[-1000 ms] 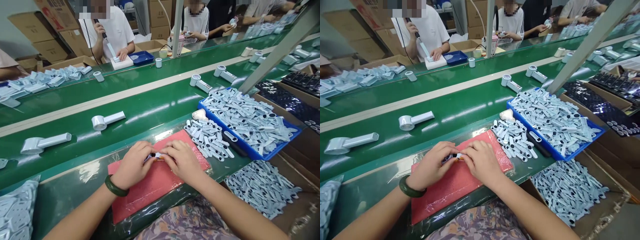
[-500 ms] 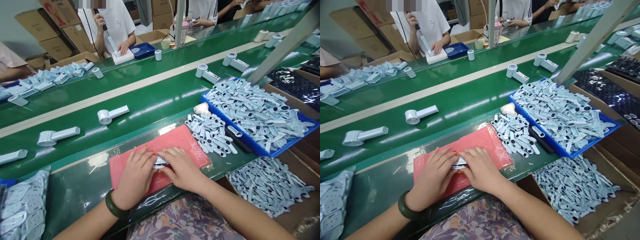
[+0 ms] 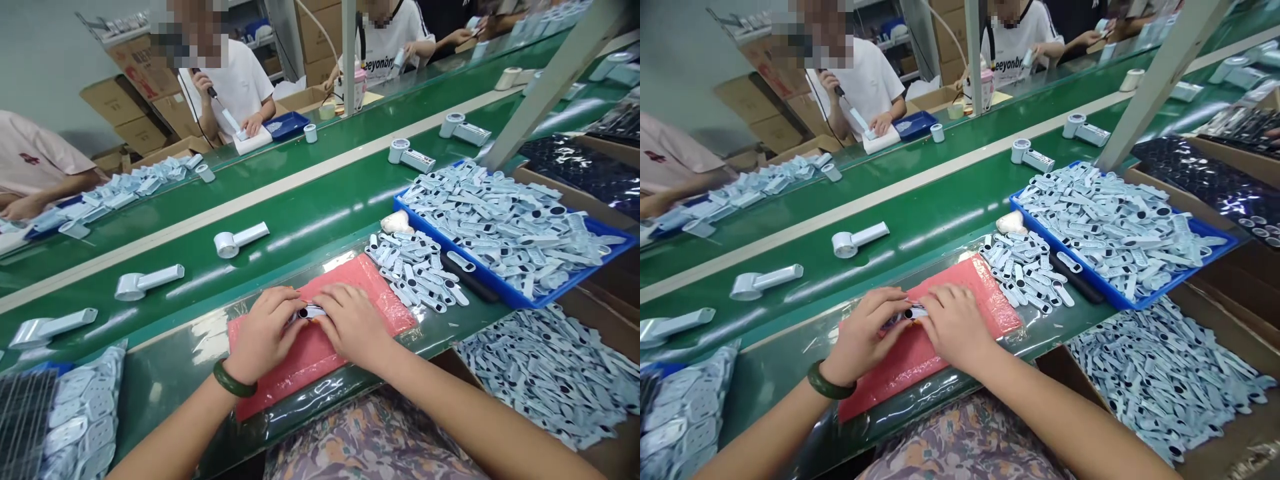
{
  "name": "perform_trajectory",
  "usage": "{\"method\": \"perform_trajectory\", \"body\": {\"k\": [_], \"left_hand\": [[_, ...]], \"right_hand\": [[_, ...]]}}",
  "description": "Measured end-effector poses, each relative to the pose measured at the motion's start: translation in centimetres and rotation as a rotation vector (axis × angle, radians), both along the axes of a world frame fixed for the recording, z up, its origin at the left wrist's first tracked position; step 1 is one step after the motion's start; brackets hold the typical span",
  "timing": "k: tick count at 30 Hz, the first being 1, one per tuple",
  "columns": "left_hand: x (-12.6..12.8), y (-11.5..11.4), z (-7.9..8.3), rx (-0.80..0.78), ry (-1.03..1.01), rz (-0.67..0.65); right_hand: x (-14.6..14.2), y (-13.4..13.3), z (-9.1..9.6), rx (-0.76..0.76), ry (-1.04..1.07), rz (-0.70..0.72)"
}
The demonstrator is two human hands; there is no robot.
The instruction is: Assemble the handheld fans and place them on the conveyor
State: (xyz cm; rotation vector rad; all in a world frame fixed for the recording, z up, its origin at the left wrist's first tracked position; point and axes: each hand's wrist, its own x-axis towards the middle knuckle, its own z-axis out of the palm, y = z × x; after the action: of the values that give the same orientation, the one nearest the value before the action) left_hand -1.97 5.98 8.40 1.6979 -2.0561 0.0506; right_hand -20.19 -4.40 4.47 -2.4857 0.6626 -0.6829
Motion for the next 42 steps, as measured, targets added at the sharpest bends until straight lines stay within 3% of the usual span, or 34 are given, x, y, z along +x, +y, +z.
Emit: {"method": "perform_trajectory", "body": {"k": [3,5,11,19,23,27,30,36,42], "left_hand": [[0.5,-0.9,-0.3,0.069,0.101,-0.004],[0.9,-1.5,-0.3,0.11,0.159,-0.012],[2.0,-3.0,-0.1,0.189,0.245,-0.027],[1.4,-2.2,-1.1,0.052,0.303,-0.015],[0.8,-1.1,-0.9,-0.002,0.232,-0.039],[0.3,0.3,-0.5,0.027,0.074,-0.038],[-0.2,1.1,-0.7,0.068,0.035,-0.02],[-1.5,1.5,-1.7,0.052,0.059,0.047],[-1.5,1.1,-1.2,0.042,0.057,0.022]], "right_hand": [[0.9,-0.1,-0.8,-0.18,-0.144,0.007],[1.4,-0.4,-1.2,-0.197,-0.175,0.004],[2.2,-1.2,-1.5,0.032,-0.216,-0.037],[1.1,-1.8,-1.4,0.248,-0.378,0.199],[-0.3,-1.8,-0.7,0.405,-0.223,0.178],[-1.4,-1.4,0.7,0.295,0.073,0.164],[-1.6,-0.8,1.6,0.295,0.194,0.164],[-1.2,0.5,0.9,0.249,0.168,0.105],[-1.4,-0.1,0.3,0.205,0.152,0.155]]}}
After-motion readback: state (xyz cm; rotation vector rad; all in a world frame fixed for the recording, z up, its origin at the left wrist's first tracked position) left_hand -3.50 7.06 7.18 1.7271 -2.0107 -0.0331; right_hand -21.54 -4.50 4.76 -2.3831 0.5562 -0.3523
